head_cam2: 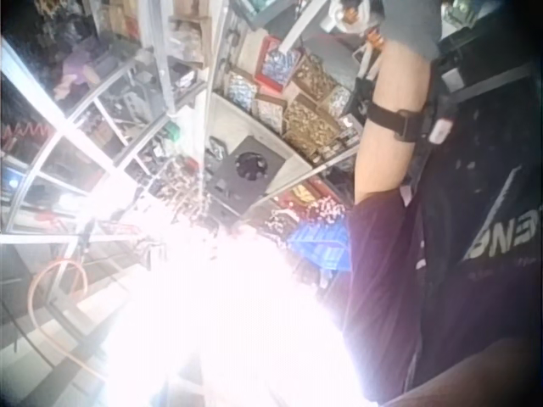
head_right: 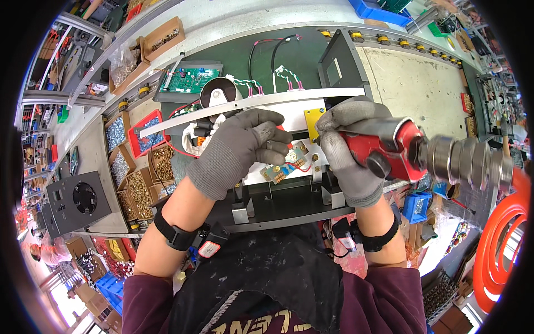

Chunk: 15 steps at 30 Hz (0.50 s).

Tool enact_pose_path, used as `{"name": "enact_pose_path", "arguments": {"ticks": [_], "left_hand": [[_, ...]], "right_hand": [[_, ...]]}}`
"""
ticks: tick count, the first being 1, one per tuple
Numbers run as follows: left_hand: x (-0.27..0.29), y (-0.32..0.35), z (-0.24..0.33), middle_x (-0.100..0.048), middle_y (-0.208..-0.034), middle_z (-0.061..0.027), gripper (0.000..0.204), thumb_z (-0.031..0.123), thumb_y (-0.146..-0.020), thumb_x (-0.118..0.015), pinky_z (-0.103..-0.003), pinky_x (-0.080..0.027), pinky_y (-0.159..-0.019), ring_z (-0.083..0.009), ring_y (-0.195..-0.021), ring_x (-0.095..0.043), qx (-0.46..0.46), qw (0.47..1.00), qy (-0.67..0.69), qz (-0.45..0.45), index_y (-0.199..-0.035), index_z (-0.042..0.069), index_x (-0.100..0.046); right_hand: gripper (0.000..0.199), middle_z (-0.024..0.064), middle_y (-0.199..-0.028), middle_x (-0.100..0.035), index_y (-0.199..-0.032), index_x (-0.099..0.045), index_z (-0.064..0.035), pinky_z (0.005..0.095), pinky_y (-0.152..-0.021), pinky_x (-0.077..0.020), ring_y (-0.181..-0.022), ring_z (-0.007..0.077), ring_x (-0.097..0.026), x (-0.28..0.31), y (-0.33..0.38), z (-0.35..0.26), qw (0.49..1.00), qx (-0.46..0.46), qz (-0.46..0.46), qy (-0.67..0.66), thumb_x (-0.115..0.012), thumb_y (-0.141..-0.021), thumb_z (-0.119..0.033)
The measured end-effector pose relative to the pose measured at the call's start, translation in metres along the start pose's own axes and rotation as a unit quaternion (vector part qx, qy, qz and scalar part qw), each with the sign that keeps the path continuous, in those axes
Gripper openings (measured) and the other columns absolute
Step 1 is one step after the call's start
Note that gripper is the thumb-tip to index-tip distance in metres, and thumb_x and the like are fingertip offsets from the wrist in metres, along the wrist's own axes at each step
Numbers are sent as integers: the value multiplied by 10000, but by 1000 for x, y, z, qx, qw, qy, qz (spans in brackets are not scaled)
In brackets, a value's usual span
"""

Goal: Assembling electronic and mechanical components for a large power inverter or similar industrial unit on a production line.

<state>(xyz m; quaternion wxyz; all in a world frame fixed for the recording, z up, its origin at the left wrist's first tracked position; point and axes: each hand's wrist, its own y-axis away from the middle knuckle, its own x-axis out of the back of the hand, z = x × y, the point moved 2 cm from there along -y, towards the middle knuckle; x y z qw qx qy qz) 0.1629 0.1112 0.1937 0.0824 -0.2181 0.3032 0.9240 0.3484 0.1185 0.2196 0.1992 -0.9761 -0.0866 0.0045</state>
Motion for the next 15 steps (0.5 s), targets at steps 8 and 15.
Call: {"name": "enact_pose_path", "arguments": {"ticks": [8,15], "left_hand": [[1,-1,-2,-625,-780,-88,270,226,-920,-573,-225,-501,-527,-117,-572,-580,29,992,-113,44,-1008,-29,-573],[-8,9,-8,-623,-846,-97,266,226,-919,-576,-210,-492,-542,-119,-699,-607,-15,1000,-8,26,-1008,-24,-571]], "right_hand": [[184,75,-788,-585,-889,-527,-22,283,-644,-489,-725,165,-602,-2,-7,6,1000,16,-19,14,-598,-753,80],[185,53,-816,-585,-883,-536,-34,251,-650,-478,-728,118,-585,-10,-6,-5,999,-43,-24,22,-626,-754,64]]}}
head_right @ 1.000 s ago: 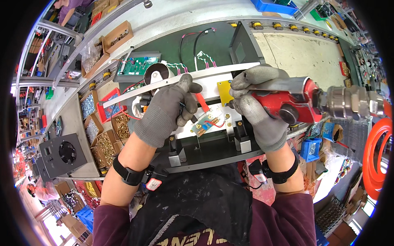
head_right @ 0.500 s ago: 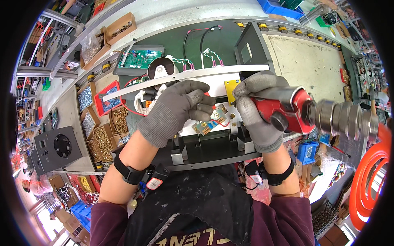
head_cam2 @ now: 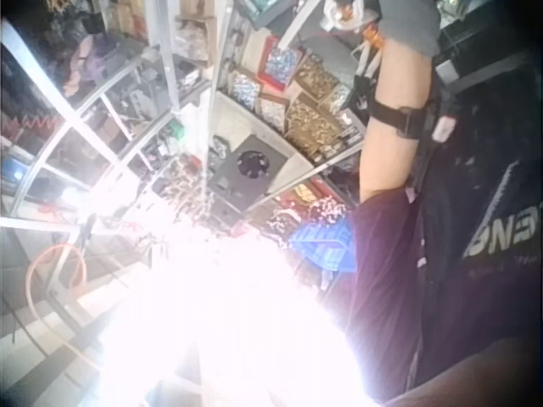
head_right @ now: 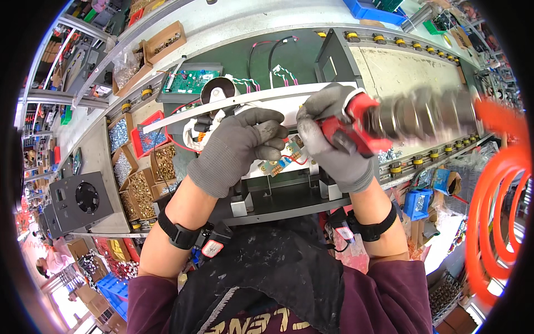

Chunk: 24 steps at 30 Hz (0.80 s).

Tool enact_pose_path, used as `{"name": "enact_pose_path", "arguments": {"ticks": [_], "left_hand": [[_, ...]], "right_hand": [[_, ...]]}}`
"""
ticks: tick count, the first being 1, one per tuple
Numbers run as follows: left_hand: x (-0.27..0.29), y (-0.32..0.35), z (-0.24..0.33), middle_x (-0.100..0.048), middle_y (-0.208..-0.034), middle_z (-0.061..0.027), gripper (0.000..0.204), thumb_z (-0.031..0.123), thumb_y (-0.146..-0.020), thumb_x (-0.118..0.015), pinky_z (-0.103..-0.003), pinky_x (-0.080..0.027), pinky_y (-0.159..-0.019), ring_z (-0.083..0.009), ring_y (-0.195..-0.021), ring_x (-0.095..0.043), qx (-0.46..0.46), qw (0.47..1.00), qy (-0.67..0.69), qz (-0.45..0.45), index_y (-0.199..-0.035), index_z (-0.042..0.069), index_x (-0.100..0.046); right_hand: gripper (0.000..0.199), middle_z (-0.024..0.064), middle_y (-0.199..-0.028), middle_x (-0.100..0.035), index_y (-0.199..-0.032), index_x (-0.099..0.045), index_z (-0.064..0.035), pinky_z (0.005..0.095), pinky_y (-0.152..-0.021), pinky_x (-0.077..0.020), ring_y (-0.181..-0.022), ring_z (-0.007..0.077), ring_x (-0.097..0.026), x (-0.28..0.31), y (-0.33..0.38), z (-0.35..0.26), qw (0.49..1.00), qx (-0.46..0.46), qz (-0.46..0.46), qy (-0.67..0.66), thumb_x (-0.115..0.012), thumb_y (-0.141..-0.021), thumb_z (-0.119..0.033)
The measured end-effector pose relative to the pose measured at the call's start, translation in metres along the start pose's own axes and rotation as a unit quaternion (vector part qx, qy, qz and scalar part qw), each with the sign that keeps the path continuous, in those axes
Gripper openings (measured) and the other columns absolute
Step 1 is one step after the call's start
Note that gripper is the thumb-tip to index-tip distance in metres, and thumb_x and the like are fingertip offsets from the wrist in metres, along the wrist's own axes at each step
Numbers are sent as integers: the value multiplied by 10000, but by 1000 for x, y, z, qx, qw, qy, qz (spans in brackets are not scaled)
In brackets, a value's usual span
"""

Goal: Assembling electronic and mechanical components for a large power inverter or similar industrial unit on a production line.

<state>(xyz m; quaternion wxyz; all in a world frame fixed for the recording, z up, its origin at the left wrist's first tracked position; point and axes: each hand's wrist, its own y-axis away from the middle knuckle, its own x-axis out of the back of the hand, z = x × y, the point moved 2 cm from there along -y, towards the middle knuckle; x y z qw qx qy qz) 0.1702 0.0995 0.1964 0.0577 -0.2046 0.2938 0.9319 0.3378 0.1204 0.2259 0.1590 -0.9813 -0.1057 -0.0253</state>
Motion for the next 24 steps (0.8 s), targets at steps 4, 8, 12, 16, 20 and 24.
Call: {"name": "enact_pose_path", "arguments": {"ticks": [4,8,12,16,20,24], "left_hand": [[-2,7,-3,-614,-838,-89,304,271,-911,-590,-205,-475,-523,-118,-684,-590,11,999,43,12,-1003,-19,-573],[2,2,-15,-591,-740,-66,346,339,-902,-597,-198,-414,-450,-94,-578,-531,51,997,52,3,-948,-2,-575],[-5,-1,-14,-597,-680,-78,412,414,-883,-604,-231,-375,-379,-98,-447,-470,64,997,35,22,-867,4,-564],[-6,-8,-17,-580,-635,-61,424,430,-881,-603,-243,-340,-367,-103,-414,-440,75,997,17,20,-859,9,-563],[-8,-9,-18,-575,-623,-65,441,443,-883,-595,-244,-319,-358,-96,-397,-417,48,999,19,2,-859,4,-562],[-2,-12,-18,-546,-603,-54,483,481,-885,-574,-236,-305,-358,-88,-399,-412,71,996,15,-49,-868,-2,-571]], "right_hand": [[301,124,-975,-631,-1046,-526,22,267,-746,-510,-818,156,-606,6,-12,-19,993,-23,-7,-114,-638,-767,15],[392,105,-854,-528,-1121,-512,-75,393,-688,-467,-777,264,-532,8,0,-45,976,145,29,-157,-643,-766,-179],[408,70,-782,-441,-1182,-511,-94,364,-605,-430,-706,218,-447,13,-2,-60,964,214,2,-160,-625,-799,-176],[395,88,-786,-442,-1176,-497,-75,336,-564,-418,-720,218,-448,15,-3,-59,957,235,-17,-171,-608,-808,-163],[390,85,-788,-437,-1170,-486,-81,338,-569,-421,-719,215,-448,9,-4,-58,959,214,-13,-187,-605,-807,-159],[387,80,-792,-438,-1170,-485,-87,340,-578,-424,-724,212,-446,9,-3,-56,960,167,1,-225,-597,-807,-160]]}}
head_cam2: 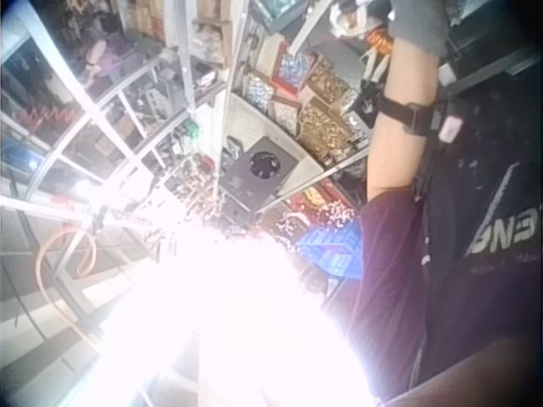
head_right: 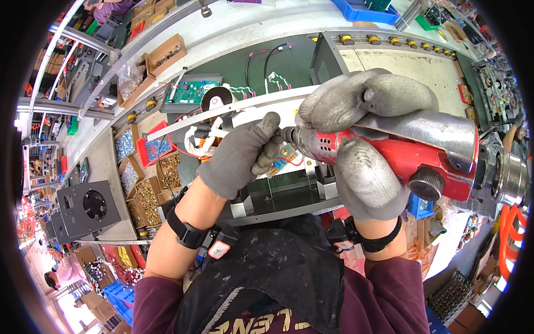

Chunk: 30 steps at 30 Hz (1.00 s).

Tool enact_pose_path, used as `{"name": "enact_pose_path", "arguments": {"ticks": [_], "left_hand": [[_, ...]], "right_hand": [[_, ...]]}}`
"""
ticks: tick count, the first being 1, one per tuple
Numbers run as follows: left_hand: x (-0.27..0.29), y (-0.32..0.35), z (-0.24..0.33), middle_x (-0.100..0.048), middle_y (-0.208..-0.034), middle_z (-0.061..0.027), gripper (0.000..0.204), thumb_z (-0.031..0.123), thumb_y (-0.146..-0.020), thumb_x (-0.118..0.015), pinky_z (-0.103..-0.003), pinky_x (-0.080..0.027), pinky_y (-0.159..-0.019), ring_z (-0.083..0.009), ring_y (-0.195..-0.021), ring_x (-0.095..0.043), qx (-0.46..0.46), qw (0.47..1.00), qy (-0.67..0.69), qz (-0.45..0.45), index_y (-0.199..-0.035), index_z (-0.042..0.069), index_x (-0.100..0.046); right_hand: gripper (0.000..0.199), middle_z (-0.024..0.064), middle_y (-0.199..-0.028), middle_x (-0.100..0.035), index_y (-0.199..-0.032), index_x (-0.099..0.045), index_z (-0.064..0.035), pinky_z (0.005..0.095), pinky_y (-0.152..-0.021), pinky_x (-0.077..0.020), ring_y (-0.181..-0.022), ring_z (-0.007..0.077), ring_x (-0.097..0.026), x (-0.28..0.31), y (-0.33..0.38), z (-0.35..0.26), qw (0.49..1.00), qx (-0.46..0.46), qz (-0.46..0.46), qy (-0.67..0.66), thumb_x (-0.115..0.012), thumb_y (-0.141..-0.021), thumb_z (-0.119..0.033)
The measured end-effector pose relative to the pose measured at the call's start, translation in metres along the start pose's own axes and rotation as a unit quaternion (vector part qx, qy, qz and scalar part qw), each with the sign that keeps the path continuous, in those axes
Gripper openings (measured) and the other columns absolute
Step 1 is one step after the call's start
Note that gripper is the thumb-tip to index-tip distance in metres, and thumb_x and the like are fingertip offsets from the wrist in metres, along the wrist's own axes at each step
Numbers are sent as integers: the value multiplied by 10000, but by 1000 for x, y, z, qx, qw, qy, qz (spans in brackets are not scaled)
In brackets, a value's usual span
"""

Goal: Assembling electronic and mechanical components for a large power inverter or similar industrial unit on a production line.

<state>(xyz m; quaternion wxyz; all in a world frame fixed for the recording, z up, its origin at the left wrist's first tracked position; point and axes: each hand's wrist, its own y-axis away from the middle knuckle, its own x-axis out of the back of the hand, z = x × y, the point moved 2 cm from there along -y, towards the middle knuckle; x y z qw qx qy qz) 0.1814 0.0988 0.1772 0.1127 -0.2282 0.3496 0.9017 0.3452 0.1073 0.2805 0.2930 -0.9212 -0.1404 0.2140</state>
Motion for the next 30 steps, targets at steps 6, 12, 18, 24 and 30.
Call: {"name": "enact_pose_path", "arguments": {"ticks": [6,12,18,24,30], "left_hand": [[-3,8,13,-512,-595,-40,528,510,-896,-531,-213,-315,-365,-86,-411,-427,62,995,-72,22,-867,-16,-567],[-1,3,18,-582,-825,-115,351,225,-912,-493,-239,-511,-486,-130,-564,-567,18,993,-110,47,-1091,-77,-495],[0,-1,10,-589,-1015,-197,360,50,-910,-485,-292,-571,-701,-228,-800,-639,-27,998,56,-2,-1223,-109,-407],[-3,5,22,-619,-939,-176,367,180,-935,-536,-256,-568,-609,-177,-738,-637,-18,1000,-8,24,-1167,-98,-478],[-4,12,26,-599,-761,-57,284,203,-935,-555,-193,-451,-488,-80,-586,-527,-9,993,-111,47,-1060,-48,-603]], "right_hand": [[382,82,-800,-466,-1144,-502,-80,356,-604,-442,-722,213,-457,13,-11,4,998,5,3,58,-607,-781,-140],[321,138,-893,-635,-1075,-507,12,242,-521,-468,-677,131,-576,35,6,23,983,-121,63,126,-600,-769,42],[310,147,-849,-634,-1067,-503,9,247,-521,-469,-624,137,-568,41,11,37,981,-123,122,93,-599,-774,46],[274,149,-812,-629,-1044,-502,3,237,-508,-454,-589,119,-552,42,12,43,980,-156,106,59,-606,-792,30],[223,124,-808,-631,-1018,-515,2,234,-514,-456,-601,108,-556,41,12,42,976,-148,72,142,-606,-815,16]]}}
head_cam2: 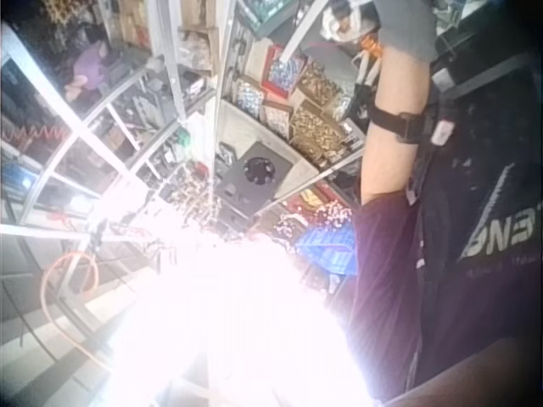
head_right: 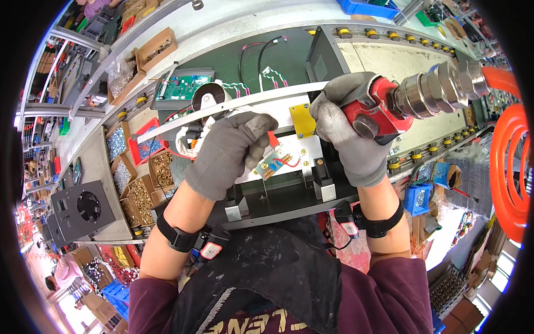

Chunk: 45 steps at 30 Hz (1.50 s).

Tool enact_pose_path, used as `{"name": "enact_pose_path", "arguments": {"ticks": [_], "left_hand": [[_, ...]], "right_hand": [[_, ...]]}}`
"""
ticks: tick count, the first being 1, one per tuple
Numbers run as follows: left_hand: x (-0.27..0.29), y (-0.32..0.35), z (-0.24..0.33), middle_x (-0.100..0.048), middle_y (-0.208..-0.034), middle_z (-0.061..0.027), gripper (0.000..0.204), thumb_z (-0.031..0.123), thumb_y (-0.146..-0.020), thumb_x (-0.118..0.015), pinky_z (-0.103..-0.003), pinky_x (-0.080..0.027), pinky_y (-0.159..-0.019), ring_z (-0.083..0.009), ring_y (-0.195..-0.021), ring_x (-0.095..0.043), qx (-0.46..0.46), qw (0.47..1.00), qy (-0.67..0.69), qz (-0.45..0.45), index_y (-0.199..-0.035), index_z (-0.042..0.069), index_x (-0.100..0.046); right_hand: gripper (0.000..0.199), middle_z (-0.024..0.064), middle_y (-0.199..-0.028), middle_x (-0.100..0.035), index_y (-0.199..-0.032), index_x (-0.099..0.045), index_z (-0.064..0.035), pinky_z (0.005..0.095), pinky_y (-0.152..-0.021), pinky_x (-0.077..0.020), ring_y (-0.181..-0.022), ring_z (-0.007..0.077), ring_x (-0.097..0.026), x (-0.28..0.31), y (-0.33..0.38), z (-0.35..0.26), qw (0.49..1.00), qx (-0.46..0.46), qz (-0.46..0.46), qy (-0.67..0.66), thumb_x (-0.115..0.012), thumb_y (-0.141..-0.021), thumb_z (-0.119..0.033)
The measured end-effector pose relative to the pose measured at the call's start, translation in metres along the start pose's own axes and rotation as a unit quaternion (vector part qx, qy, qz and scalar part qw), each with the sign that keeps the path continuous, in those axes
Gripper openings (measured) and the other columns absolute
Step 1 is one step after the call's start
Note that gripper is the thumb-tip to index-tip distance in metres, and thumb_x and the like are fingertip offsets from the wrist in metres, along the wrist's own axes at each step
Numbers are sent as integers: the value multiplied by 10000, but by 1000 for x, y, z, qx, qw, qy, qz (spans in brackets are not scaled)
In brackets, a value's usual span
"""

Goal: Assembling electronic and mechanical components for a large power inverter or similar industrial unit on a production line.

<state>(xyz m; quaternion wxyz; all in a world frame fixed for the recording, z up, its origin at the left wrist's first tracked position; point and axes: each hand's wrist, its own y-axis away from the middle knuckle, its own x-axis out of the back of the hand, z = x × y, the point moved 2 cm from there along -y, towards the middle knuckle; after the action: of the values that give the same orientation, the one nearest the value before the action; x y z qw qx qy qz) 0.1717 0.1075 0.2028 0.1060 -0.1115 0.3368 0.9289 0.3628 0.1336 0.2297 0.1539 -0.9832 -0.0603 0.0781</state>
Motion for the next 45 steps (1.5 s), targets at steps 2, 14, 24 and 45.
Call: {"name": "enact_pose_path", "arguments": {"ticks": [2,14,24,45], "left_hand": [[0,-3,-8,-580,-750,-39,302,206,-941,-544,-189,-423,-491,-73,-556,-485,-68,997,42,18,-1098,-46,-597],[-16,2,-20,-552,-663,-38,428,395,-923,-551,-225,-348,-397,-87,-454,-432,6,983,182,35,-928,-29,-601],[-17,-2,-25,-471,-548,-9,521,509,-894,-537,-229,-281,-370,-84,-407,-373,8,987,162,5,-847,-4,-616],[9,-1,-15,-557,-761,-114,377,272,-966,-397,-237,-446,-529,-144,-594,-511,23,993,118,-1,-1039,-76,-525]], "right_hand": [[229,120,-826,-639,-1016,-529,5,231,-534,-465,-627,104,-565,2,2,2,999,5,-13,-34,-616,-804,16],[375,88,-774,-474,-1144,-513,-65,383,-637,-429,-743,245,-476,-30,8,-67,979,169,-39,-104,-596,-815,-224],[354,74,-735,-428,-1143,-511,-76,353,-581,-403,-698,226,-448,-29,-1,-59,970,180,-99,-130,-577,-829,-225],[262,115,-833,-643,-1026,-569,8,223,-496,-453,-599,95,-566,-33,-43,13,999,11,3,-38,-623,-775,59]]}}
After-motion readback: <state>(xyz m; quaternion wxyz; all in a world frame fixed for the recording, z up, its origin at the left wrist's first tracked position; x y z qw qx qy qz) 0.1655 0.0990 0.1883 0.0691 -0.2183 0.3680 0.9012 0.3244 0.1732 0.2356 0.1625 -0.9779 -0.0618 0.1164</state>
